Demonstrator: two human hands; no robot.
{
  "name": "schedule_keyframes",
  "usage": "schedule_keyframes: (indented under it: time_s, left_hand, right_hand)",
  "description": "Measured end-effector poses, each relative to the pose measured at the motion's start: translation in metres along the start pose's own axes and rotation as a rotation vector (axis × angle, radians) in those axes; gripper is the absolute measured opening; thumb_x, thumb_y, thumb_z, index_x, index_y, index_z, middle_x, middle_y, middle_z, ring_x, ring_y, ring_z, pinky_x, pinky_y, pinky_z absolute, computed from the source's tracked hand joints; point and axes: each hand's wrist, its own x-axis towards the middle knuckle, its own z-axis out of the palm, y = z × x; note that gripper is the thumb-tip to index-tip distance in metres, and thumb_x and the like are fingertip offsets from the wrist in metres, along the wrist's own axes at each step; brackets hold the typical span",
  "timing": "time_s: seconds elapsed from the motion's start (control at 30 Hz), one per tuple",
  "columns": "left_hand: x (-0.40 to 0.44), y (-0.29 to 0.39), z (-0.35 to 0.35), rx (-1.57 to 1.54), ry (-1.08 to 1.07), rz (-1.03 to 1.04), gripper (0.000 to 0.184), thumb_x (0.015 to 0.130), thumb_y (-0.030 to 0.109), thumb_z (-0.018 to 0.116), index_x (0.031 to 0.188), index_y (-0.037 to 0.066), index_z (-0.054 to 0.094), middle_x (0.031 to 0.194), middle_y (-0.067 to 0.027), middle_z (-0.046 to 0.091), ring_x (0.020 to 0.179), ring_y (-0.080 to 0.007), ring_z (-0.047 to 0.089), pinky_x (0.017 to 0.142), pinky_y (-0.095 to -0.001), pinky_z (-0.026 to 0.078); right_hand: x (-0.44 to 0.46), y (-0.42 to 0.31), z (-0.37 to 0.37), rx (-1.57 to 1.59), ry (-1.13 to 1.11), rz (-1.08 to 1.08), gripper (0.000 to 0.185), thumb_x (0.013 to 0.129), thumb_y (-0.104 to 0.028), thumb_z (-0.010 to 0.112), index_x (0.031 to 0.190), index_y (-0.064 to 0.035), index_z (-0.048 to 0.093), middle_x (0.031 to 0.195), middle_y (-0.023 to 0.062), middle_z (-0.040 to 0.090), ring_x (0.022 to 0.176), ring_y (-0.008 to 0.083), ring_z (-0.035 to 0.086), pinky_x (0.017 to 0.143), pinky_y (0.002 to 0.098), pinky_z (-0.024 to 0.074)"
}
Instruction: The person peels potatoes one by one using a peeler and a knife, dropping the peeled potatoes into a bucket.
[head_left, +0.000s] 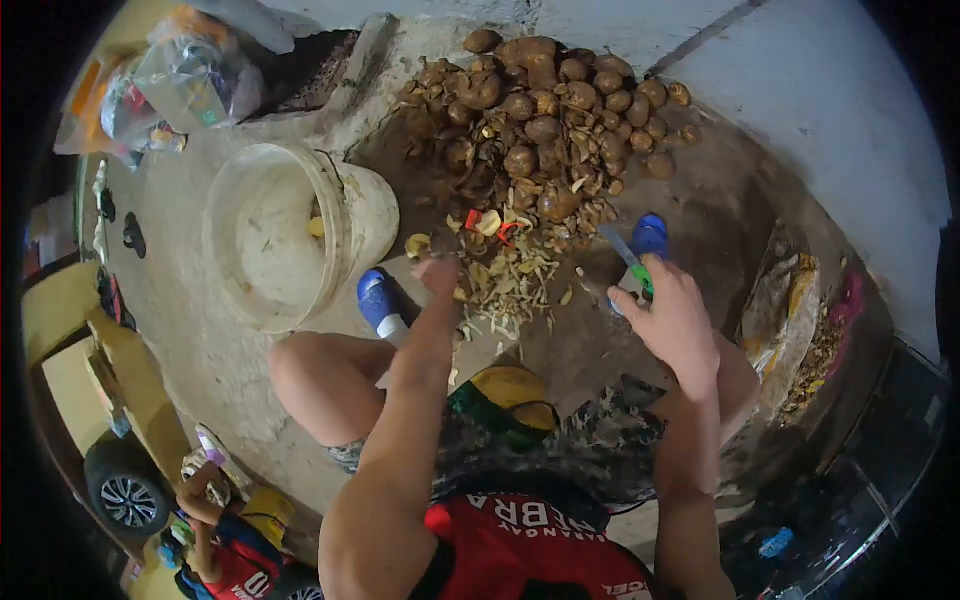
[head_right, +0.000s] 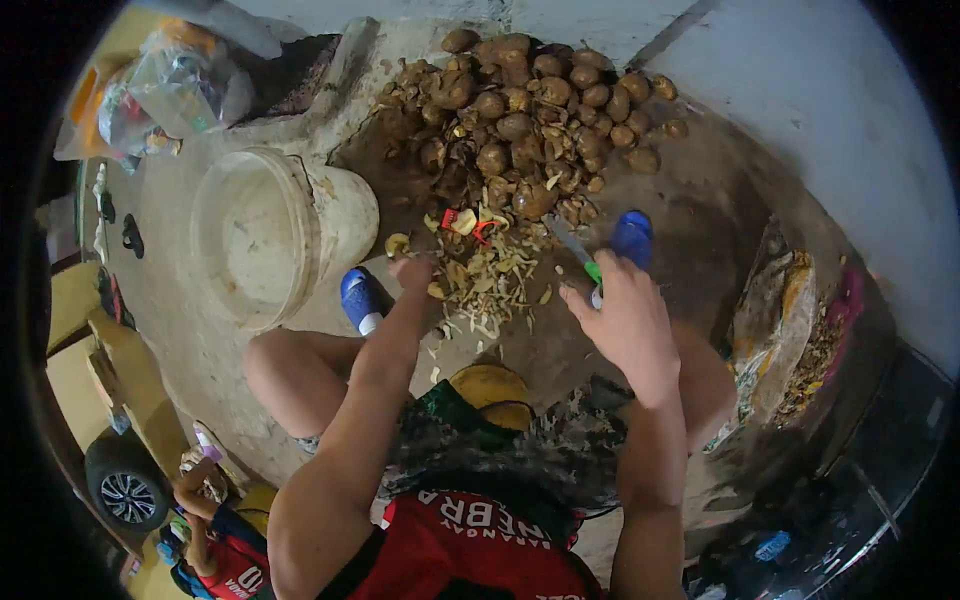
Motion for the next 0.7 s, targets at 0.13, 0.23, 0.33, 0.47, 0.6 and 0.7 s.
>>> schedule_keyframes:
  time_s: [0.13, 0.23, 0.33, 0.47, 0.6, 0.7]
  left_hand:
    - [0.019, 0.031, -0.031, 0.045, 0.057, 0.381, 0.054, 0.072, 0.031, 0.075, 0.119, 0.006, 0.062, 0.124, -0.0212, 0.056, 0.115, -0.0418, 0.05, 0.097, -0.0496, 0.043]
    - [0.029, 0.047, -0.012, -0.056, -0.14, 0.481, 0.049, 0.074, 0.027, 0.074, 0.117, 0.006, 0.062, 0.116, -0.0191, 0.062, 0.109, -0.0412, 0.055, 0.095, -0.0499, 0.043]
    - [0.015, 0.065, 0.023, -0.154, -0.254, 0.397, 0.043, 0.076, 0.021, 0.073, 0.115, 0.005, 0.062, 0.108, -0.0168, 0.066, 0.102, -0.0413, 0.059, 0.091, -0.051, 0.046]
    - [0.015, 0.039, 0.089, -0.341, -0.354, -0.017, 0.045, 0.076, 0.029, 0.08, 0.105, -0.002, 0.062, 0.088, -0.0141, 0.065, 0.079, -0.0338, 0.062, 0.075, -0.0459, 0.05]
    - [-0.021, 0.065, 0.019, -0.908, -0.398, -0.235, 0.029, 0.077, 0.009, 0.072, 0.103, 0.001, 0.064, 0.095, -0.0153, 0.07, 0.088, -0.0248, 0.066, 0.078, -0.0373, 0.051]
    - [-0.039, 0.083, -0.023, -0.746, -0.392, 0.129, 0.024, 0.076, 0.009, 0.073, 0.096, -0.001, 0.067, 0.085, -0.014, 0.07, 0.078, -0.0194, 0.066, 0.073, -0.0327, 0.051]
  right_hand:
    - [0.002, -0.004, 0.003, 0.034, -0.058, 0.033, 0.046, 0.083, -0.031, 0.073, 0.111, 0.002, 0.059, 0.101, 0.0241, 0.064, 0.092, 0.0436, 0.063, 0.078, 0.0501, 0.0505]
    - [0.006, -0.007, 0.007, 0.037, -0.087, 0.02, 0.045, 0.083, -0.03, 0.073, 0.11, 0.0017, 0.059, 0.101, 0.0238, 0.064, 0.092, 0.0438, 0.063, 0.077, 0.0503, 0.0507]
    - [0.01, -0.009, 0.007, 0.051, -0.111, 0.024, 0.044, 0.083, -0.03, 0.073, 0.11, 0.0013, 0.059, 0.1, 0.0237, 0.065, 0.092, 0.0437, 0.063, 0.077, 0.0504, 0.0509]
    - [0.011, -0.006, 0.007, 0.021, -0.118, 0.03, 0.044, 0.083, -0.03, 0.073, 0.111, 0.001, 0.059, 0.1, 0.0238, 0.064, 0.092, 0.0433, 0.064, 0.077, 0.05, 0.0509]
    - [0.008, -0.009, 0.002, 0.026, -0.128, 0.033, 0.044, 0.084, -0.03, 0.073, 0.111, 0.0005, 0.058, 0.1, 0.0238, 0.064, 0.092, 0.0434, 0.064, 0.078, 0.0498, 0.051]
    - [0.007, -0.013, 0.0, 0.053, -0.102, 0.018, 0.044, 0.084, -0.031, 0.073, 0.111, 0.0002, 0.058, 0.099, 0.0242, 0.064, 0.092, 0.0438, 0.063, 0.078, 0.05, 0.051]
